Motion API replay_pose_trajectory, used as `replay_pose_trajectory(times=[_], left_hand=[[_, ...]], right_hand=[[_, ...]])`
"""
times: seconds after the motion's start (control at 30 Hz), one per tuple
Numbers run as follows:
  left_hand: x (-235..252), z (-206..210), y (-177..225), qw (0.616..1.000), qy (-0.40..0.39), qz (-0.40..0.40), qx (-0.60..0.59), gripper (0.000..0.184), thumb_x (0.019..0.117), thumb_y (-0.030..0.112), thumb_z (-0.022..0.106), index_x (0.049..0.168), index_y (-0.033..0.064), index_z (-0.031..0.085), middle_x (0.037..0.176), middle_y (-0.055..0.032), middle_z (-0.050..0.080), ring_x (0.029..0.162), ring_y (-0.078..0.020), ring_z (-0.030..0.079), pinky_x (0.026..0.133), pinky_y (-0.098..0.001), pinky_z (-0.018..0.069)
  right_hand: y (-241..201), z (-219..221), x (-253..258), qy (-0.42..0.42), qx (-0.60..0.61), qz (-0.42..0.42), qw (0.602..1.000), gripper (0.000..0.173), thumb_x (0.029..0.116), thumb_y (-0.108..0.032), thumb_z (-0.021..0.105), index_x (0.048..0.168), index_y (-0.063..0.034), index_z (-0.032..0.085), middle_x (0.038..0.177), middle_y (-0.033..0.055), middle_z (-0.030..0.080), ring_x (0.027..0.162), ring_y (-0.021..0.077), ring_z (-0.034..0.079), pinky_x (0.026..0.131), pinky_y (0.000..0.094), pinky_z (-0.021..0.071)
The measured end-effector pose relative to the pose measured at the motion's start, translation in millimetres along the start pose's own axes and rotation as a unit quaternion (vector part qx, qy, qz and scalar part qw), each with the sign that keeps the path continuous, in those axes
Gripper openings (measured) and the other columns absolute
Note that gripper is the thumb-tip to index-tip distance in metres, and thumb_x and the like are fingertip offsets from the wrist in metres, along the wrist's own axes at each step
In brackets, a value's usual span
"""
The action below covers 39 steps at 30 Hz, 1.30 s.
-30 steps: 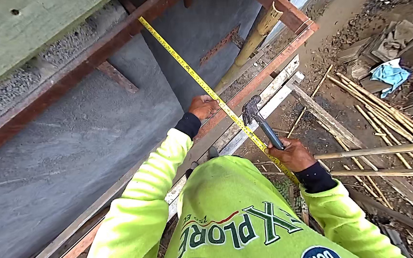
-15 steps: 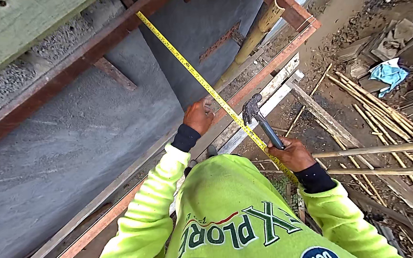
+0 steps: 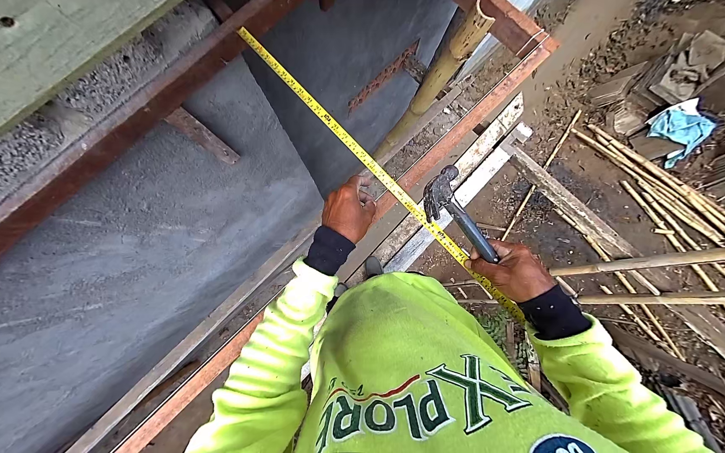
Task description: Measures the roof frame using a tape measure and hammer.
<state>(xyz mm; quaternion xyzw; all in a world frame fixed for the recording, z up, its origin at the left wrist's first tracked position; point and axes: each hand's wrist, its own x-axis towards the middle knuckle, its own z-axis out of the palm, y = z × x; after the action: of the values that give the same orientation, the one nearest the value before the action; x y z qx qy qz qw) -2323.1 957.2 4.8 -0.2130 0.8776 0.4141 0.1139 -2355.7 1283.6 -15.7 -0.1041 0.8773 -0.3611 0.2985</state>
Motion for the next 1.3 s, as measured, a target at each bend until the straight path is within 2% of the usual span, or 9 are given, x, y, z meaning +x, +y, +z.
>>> replay_pose_trajectory(times=[0.23,0.5,0.77,1.03,1.17,1.3], left_hand=[[-1.1,-4.4,-0.9,0.998,0.051,0.007,0.033,0.041,0.0979,0.013,0.061,0.139,0.0086,0.058,0.107,-0.0079,0.076,0.089,-0.0268,0.073,0.083,-0.0529,0.0571],[-4.9,-1.0,-6.3,0.999,0.000,-0.002,0.038,0.044,0.0992,0.018,0.061,0.142,0.0090,0.056,0.105,-0.0091,0.076,0.091,-0.0284,0.074,0.085,-0.0549,0.0566],[-4.0,-0.6,-5.5,0.999,0.007,-0.010,0.030,0.045,0.0973,0.019,0.065,0.140,0.0078,0.057,0.100,-0.0089,0.077,0.091,-0.0277,0.074,0.087,-0.0534,0.0568],[-6.1,1.1,-0.7,0.999,0.004,-0.024,0.042,0.042,0.0984,0.019,0.062,0.138,0.0062,0.058,0.102,-0.0101,0.077,0.094,-0.0284,0.074,0.088,-0.0525,0.0561],[-6.3,2.2,-3.1,0.999,0.006,-0.020,0.031,0.043,0.0982,0.019,0.062,0.139,0.0058,0.058,0.101,-0.0094,0.077,0.092,-0.0273,0.074,0.087,-0.0522,0.0565],[-4.3,0.4,-8.6,1.000,0.000,-0.013,-0.005,0.047,0.0980,0.019,0.064,0.142,0.0066,0.054,0.103,-0.0085,0.078,0.090,-0.0259,0.075,0.086,-0.0517,0.0574]], right_hand=[[0.3,-0.2,-0.8,0.004,-0.005,-0.004,1.000,0.010,0.0859,-0.021,0.072,0.091,-0.0130,0.070,0.069,-0.0064,0.058,0.058,0.0018,0.051,0.057,0.0262,0.0431],[-0.6,0.1,0.6,-0.003,-0.004,0.005,1.000,0.011,0.0862,-0.020,0.072,0.093,-0.0118,0.070,0.071,-0.0047,0.060,0.060,0.0037,0.052,0.058,0.0286,0.0443],[-1.0,-0.8,1.2,0.007,-0.010,-0.002,1.000,0.010,0.0862,-0.020,0.072,0.092,-0.0122,0.070,0.070,-0.0056,0.059,0.059,0.0025,0.052,0.057,0.0271,0.0436],[-1.2,-1.2,1.3,0.007,-0.010,-0.002,1.000,0.009,0.0854,-0.021,0.072,0.091,-0.0134,0.070,0.069,-0.0066,0.059,0.058,0.0023,0.052,0.056,0.0269,0.0431],[0.4,-0.5,2.1,0.006,-0.009,-0.001,1.000,0.010,0.0851,-0.021,0.072,0.091,-0.0132,0.070,0.070,-0.0054,0.060,0.059,0.0035,0.053,0.057,0.0289,0.0442],[-0.8,-0.2,1.8,0.010,-0.002,-0.005,1.000,0.010,0.0850,-0.020,0.072,0.091,-0.0127,0.071,0.069,-0.0057,0.060,0.058,0.0024,0.052,0.056,0.0264,0.0438]])
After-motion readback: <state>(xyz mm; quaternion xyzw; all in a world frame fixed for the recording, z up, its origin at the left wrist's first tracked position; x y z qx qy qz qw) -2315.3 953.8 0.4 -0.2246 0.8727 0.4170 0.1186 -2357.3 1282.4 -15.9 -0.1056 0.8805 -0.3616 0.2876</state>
